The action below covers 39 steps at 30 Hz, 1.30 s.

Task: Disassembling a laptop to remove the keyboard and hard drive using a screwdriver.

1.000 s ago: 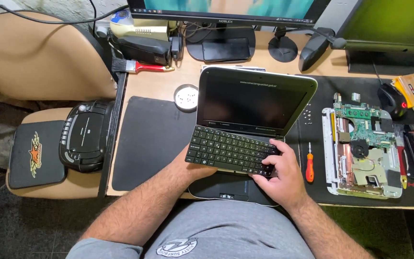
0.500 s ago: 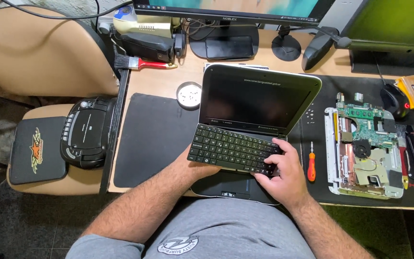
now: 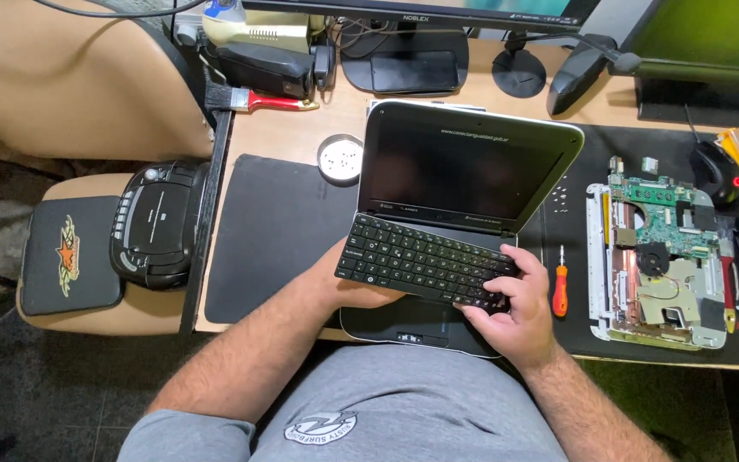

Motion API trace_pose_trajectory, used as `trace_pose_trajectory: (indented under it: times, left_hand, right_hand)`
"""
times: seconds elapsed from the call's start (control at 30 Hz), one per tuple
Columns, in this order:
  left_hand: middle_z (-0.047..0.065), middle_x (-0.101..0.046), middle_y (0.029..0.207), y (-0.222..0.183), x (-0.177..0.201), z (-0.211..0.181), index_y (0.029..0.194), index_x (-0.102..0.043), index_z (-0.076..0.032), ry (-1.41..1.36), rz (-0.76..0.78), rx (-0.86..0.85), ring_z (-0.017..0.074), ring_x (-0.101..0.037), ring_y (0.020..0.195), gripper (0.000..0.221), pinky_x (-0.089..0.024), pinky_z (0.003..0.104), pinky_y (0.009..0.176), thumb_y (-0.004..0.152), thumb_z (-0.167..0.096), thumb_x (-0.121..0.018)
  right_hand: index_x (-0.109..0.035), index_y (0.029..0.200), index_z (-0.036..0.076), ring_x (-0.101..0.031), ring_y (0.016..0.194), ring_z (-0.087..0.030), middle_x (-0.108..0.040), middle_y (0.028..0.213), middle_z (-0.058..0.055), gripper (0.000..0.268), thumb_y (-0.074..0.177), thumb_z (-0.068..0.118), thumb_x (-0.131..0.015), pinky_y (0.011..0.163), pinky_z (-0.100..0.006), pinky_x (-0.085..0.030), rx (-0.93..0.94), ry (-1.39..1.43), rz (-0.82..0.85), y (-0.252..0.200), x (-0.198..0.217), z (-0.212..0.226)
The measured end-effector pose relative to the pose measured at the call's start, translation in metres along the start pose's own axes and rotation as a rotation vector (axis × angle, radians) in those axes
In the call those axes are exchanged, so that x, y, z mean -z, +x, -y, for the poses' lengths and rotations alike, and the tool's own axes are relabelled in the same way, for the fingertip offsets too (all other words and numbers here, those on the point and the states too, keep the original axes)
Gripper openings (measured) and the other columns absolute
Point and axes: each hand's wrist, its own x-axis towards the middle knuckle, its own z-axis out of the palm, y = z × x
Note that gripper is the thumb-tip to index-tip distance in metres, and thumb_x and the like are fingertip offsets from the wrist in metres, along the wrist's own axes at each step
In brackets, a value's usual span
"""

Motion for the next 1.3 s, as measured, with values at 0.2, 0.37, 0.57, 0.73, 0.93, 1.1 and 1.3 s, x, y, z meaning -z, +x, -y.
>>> trace_pose_trajectory:
  times: [0.2,0.37,0.57,0.73,0.93,1.1,1.3]
  left_hand:
    - [0.015,-0.078,0.108,-0.021,0.019,-0.017,0.124,-0.069,-0.002,-0.3,-0.06,0.098,0.0172,-0.072,0.095,0.072,-0.063,0.043,0.083,0.065,-0.034,-0.096]
    - [0.014,-0.075,0.098,-0.055,0.019,-0.017,0.123,-0.07,0.001,-0.29,-0.315,0.271,0.0187,-0.069,0.091,0.036,-0.062,0.039,0.08,0.088,-0.009,-0.067]
    - [0.012,-0.076,0.089,-0.076,0.012,-0.039,0.112,-0.077,-0.002,-0.031,-0.453,0.371,0.0187,-0.067,0.088,0.023,-0.059,0.038,0.085,0.093,-0.01,-0.066]
    - [0.015,-0.072,0.097,-0.115,0.027,-0.045,0.112,-0.076,0.0,0.053,-0.701,0.357,0.0218,-0.064,0.098,0.028,-0.052,0.037,0.095,0.088,-0.014,-0.07]
    - [0.013,-0.058,0.097,-0.12,0.045,-0.072,0.113,-0.055,-0.001,-0.14,-1.358,0.21,0.0174,-0.064,0.083,0.02,-0.057,0.025,0.07,0.093,-0.001,-0.055]
    - [0.009,-0.055,0.093,-0.133,0.072,-0.054,0.119,-0.048,-0.007,-0.112,-1.429,0.378,0.0199,-0.071,0.068,0.025,-0.066,0.029,0.059,0.098,0.003,-0.057]
    - [0.012,-0.058,0.099,-0.138,0.079,-0.026,0.123,-0.044,-0.005,-0.099,-1.368,0.439,0.0241,-0.074,0.072,0.027,-0.069,0.034,0.065,0.1,0.003,-0.056]
  right_hand:
    - [-0.063,0.105,0.014,-0.055,0.136,-0.039,-0.055,0.146,-0.019,0.051,0.067,0.023,-0.097,0.118,-0.046,-0.042,0.072,0.016,-0.006,-0.005,0.0,-0.01]
    - [-0.066,0.107,0.014,-0.06,0.131,-0.036,-0.057,0.147,-0.021,0.05,0.068,0.018,-0.096,0.112,-0.041,-0.048,0.094,-0.001,0.031,-0.007,-0.003,-0.003]
    - [-0.063,0.124,0.015,-0.062,0.127,-0.036,-0.054,0.151,-0.024,0.071,0.063,0.023,-0.098,0.107,-0.042,-0.052,0.14,-0.004,0.049,-0.002,-0.004,0.0]
    - [-0.053,0.135,0.01,-0.066,0.114,-0.033,-0.048,0.152,-0.029,0.092,0.058,0.024,-0.101,0.096,-0.04,-0.058,0.127,0.048,0.014,-0.006,-0.007,0.003]
    - [-0.06,0.125,0.004,-0.07,0.107,-0.035,-0.057,0.142,-0.026,0.069,0.067,0.015,-0.096,0.085,-0.039,-0.062,0.019,0.065,0.145,0.006,0.001,0.007]
    - [-0.067,0.123,0.008,-0.068,0.108,-0.032,-0.062,0.137,-0.018,0.057,0.073,0.02,-0.092,0.088,-0.04,-0.061,0.036,-0.02,0.185,0.01,0.004,0.008]
    - [-0.071,0.12,0.009,-0.069,0.105,-0.033,-0.066,0.134,-0.018,0.051,0.074,0.017,-0.091,0.088,-0.041,-0.06,-0.014,-0.012,0.197,0.01,0.006,0.007]
